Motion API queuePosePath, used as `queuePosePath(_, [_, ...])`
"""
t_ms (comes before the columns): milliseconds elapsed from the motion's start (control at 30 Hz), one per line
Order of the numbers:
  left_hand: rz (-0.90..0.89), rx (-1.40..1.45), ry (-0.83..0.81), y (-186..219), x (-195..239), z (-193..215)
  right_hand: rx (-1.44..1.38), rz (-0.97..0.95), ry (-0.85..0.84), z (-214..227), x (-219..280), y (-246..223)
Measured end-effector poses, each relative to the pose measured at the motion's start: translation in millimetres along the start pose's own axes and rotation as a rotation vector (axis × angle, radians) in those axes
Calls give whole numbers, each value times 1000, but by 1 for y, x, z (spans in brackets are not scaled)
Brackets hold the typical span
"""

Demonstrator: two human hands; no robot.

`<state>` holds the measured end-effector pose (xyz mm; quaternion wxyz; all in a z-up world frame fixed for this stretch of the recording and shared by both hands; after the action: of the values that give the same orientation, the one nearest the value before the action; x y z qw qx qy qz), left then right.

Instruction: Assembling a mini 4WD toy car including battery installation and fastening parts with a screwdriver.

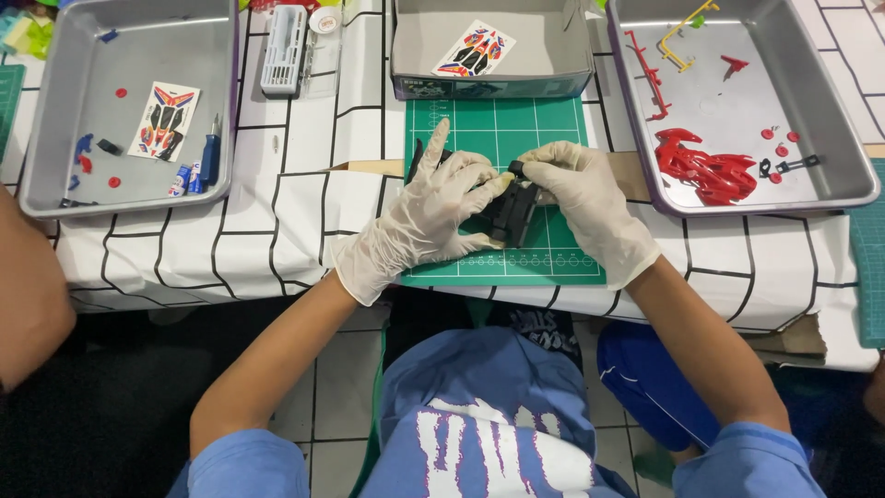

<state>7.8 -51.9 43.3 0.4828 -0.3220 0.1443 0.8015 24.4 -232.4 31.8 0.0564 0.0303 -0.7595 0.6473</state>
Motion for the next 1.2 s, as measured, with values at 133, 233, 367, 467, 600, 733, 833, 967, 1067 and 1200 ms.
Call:
queuePosePath(133, [-4,5,-16,1,1,0,34,35,-9,3,-3,2])
queuePosePath(233, [6,22,-16,0,2,-2,76,52,-4,3,-2,2])
queuePosePath(367, [-1,-10,-28,1,1,-2,108,75,3,2,1,3])
queuePosePath(467, [4,-5,-35,0,2,-2,78,100,11,1,4,0])
queuePosePath(600, [4,-4,-44,-1,2,-3,72,99,18,4,2,5])
queuePosePath(733, [11,-9,-64,1,2,-2,101,105,12,2,2,3])
queuePosePath(833, [-9,-63,-72,1,4,-6,139,127,5,-2,8,-4])
queuePosePath(967, [-17,-173,-131,1,5,-11,156,139,19,-1,9,-5])
queuePosePath(1067, [-9,-174,-151,2,4,-12,170,124,27,-1,9,-5])
queuePosePath(1200, [18,-73,-173,1,3,-10,224,147,44,-7,21,-21])
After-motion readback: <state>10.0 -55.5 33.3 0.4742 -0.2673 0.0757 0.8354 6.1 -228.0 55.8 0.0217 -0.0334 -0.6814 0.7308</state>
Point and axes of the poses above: each hand's wrist, its own x-axis away from the middle knuckle, its own z-axis out of the back of the hand, y = z × x, the point moved 6 cm from there along -x, towards the middle knuckle, and after that the axes turned 7 degrees about -x, right-handed, at the moved point
